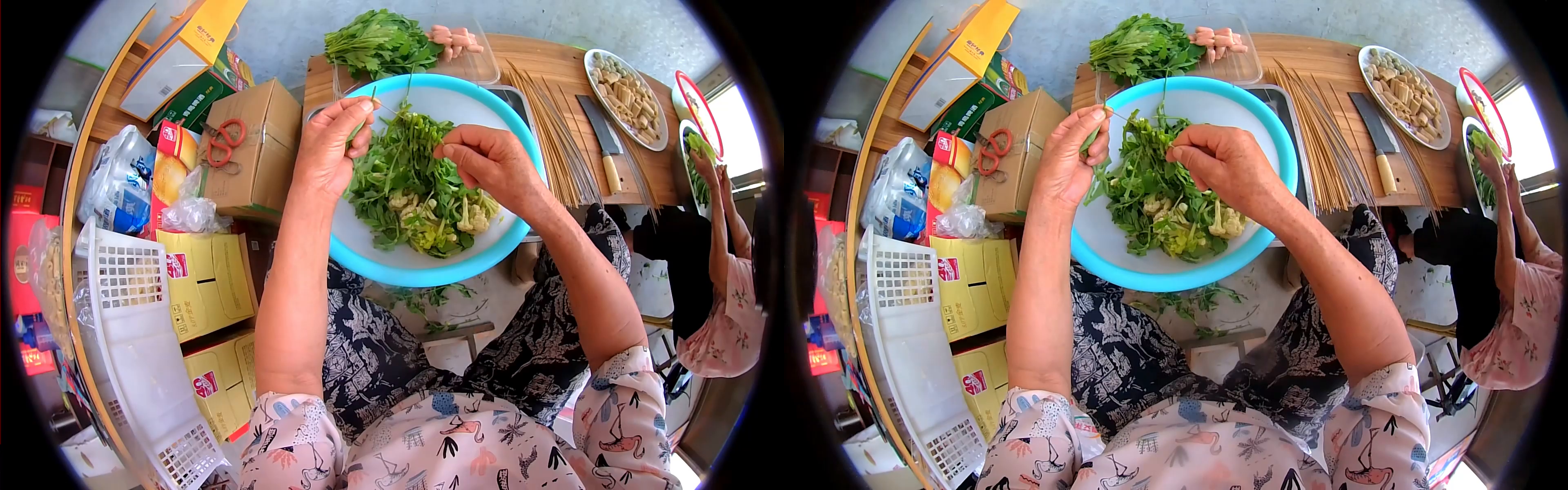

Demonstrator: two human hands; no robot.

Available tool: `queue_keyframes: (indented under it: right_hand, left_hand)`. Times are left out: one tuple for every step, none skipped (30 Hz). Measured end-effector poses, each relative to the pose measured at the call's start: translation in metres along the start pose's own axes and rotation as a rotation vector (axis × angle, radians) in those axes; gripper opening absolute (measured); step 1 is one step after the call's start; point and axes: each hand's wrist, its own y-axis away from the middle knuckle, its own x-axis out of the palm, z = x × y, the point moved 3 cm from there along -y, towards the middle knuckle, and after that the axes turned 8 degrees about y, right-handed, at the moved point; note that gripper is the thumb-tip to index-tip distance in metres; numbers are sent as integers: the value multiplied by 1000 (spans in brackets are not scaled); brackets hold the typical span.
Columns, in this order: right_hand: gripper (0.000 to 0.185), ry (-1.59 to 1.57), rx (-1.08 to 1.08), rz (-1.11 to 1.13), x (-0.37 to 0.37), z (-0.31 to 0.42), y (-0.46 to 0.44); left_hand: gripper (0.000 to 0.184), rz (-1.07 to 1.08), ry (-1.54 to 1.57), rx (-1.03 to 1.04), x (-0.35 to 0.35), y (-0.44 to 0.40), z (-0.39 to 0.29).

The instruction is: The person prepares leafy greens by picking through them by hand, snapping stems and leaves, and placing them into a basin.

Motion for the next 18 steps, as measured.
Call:
queue_keyframes:
  right_hand:
    - [18,6,-4,-1,0,0,0]
    - [18,6,-4,0,0,0,0]
    - [18,9,-5,1,0,0,0]
    - [18,12,-6,4,0,0,0]
    - [18,12,-6,4,0,0,0]
    - [18,15,-5,5,0,0,0]
    - [18,18,-5,5,0,0,0]
    - [18,18,-4,5,0,0,-1]
    - [18,13,-8,-10,0,-1,-2]
    - [17,7,-11,-26,-1,-1,-2]
    - [17,7,-11,-26,-1,-1,-2]
    - [17,13,-12,-27,-1,1,-2]
    - [17,19,-13,-28,-2,1,-2]
    - [17,19,-12,-29,-2,1,-2]
    - [17,17,-10,-32,-1,1,-2]
    - [17,15,-7,-34,-1,1,-2]
    - [17,15,-6,-34,-1,1,-2]
    - [17,9,-7,-32,-1,1,-2]
  left_hand:
    - [16,-2,-13,7,0,0,0]
    - [16,-2,-13,7,0,0,0]
    - [16,2,-23,11,0,0,-1]
    - [16,7,-33,15,0,1,-1]
    - [16,6,-33,15,0,1,0]
    - [16,24,-63,19,1,1,0]
    - [15,43,-94,23,2,1,1]
    - [15,42,-94,23,3,1,2]
    - [15,60,-94,10,5,2,3]
    - [15,78,-95,-3,6,3,4]
    - [15,78,-95,-3,7,3,5]
    - [14,61,-100,12,7,3,5]
    - [14,44,-104,26,7,3,5]
    - [14,45,-103,26,7,3,6]
    - [13,57,-141,52,8,3,6]
    - [12,69,-178,79,8,3,6]
    - [12,69,-178,78,7,3,7]
    - [11,83,-206,84,7,2,8]
